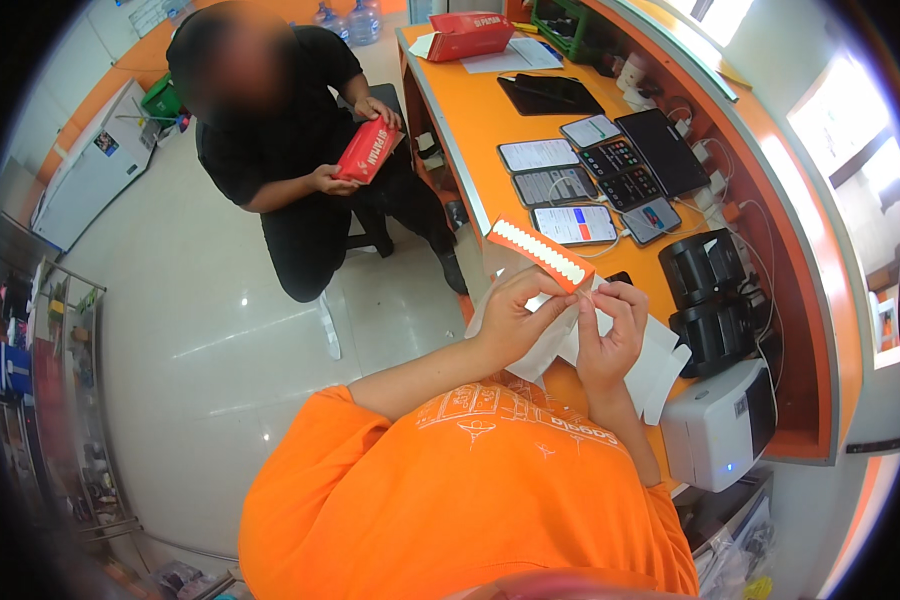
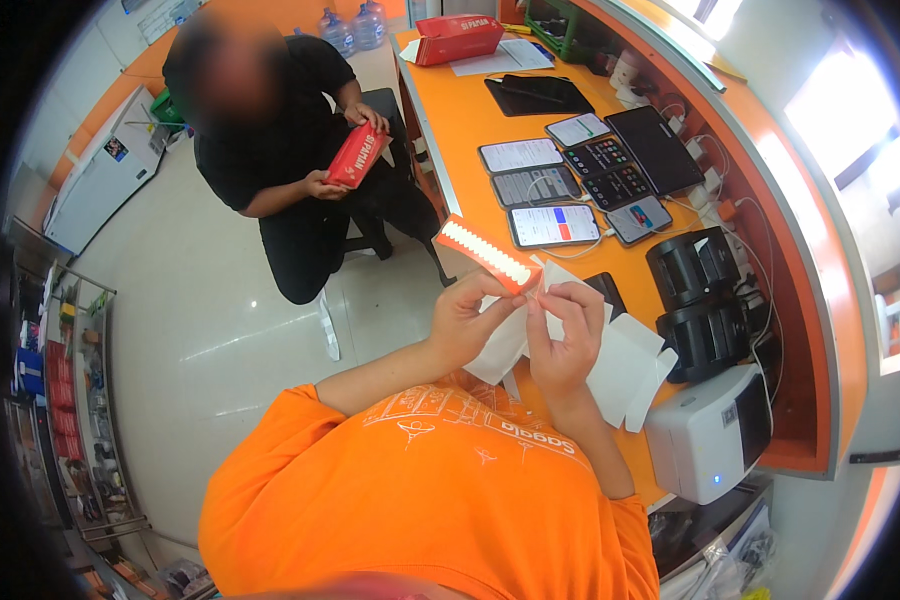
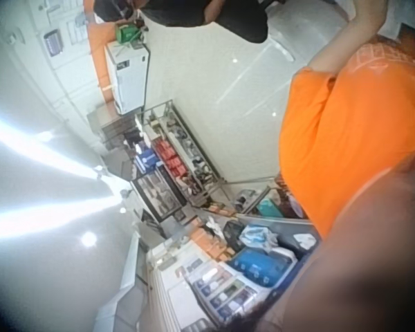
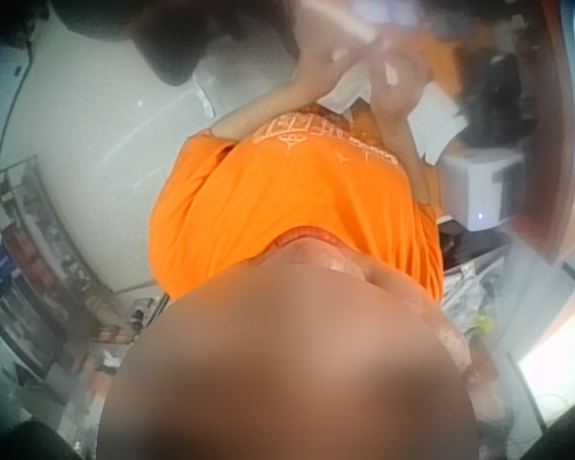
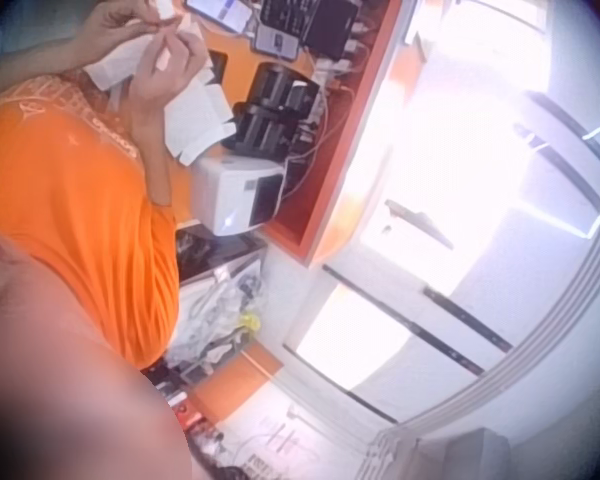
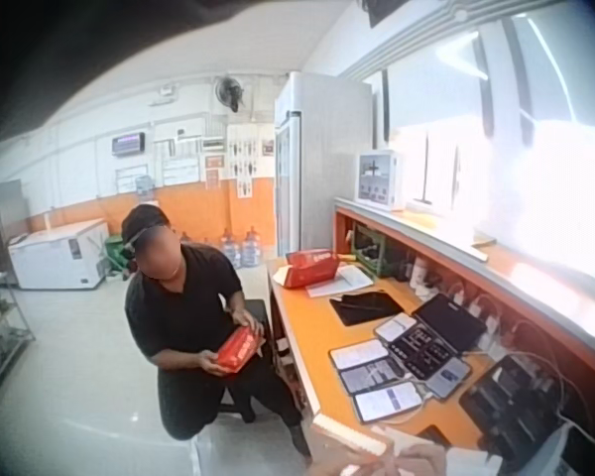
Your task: The person folds and assembles flat paperboard into small rectangular boxes. They fold the flaps, tuck the tabs, and form the box shape by hand, repeating the process for multiple units.
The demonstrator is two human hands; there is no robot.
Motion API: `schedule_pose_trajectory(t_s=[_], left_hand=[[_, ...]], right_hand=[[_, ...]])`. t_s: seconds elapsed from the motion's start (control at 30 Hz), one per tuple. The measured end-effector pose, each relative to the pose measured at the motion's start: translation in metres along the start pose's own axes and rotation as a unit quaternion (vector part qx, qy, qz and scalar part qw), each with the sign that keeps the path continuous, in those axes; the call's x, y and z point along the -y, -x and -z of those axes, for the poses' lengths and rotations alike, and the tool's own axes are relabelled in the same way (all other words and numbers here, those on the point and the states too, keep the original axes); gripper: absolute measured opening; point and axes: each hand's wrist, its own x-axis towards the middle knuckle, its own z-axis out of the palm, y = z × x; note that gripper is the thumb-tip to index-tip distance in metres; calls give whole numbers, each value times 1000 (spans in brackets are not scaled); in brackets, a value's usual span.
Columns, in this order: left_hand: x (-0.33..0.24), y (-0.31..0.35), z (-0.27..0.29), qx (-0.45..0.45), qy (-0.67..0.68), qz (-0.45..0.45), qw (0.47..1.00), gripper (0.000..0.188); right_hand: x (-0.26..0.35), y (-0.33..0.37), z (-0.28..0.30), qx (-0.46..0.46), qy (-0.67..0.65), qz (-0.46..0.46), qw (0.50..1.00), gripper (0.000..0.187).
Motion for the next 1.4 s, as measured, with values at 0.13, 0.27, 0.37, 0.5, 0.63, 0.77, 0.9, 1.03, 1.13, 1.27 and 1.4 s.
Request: schedule_pose_trajectory(t_s=[0.13,0.27,0.37,0.5,0.63,0.77,0.9,1.03,1.13,1.27,1.4], left_hand=[[-1,0,-1,26,38,3,999,10],[-2,0,2,35,110,27,993,13],[0,0,5,47,143,67,986,14],[4,0,6,54,157,97,981,16],[7,0,5,57,162,114,979,17],[6,1,6,59,142,133,979,20],[1,0,3,51,158,110,980,22],[-2,-3,0,32,173,55,983,21],[-2,-4,2,24,191,52,980,21],[1,-2,3,37,160,69,984,21],[0,4,-2,40,151,86,984,21]], right_hand=[[0,3,1,-3,-12,-2,1000,11],[-1,4,0,6,-21,7,1000,9],[-1,4,-1,-8,-30,-2,1000,13],[-2,3,-1,3,-56,-17,998,12],[-2,5,-1,11,-102,-53,993,11],[-1,6,-2,17,-103,-59,993,11],[-1,4,-1,23,-68,-35,997,11],[-1,5,-3,14,-91,-30,995,13],[-1,8,-7,0,-176,-69,982,13],[-2,11,-6,19,-194,-71,978,11],[-2,12,-3,10,-69,15,997,12]])
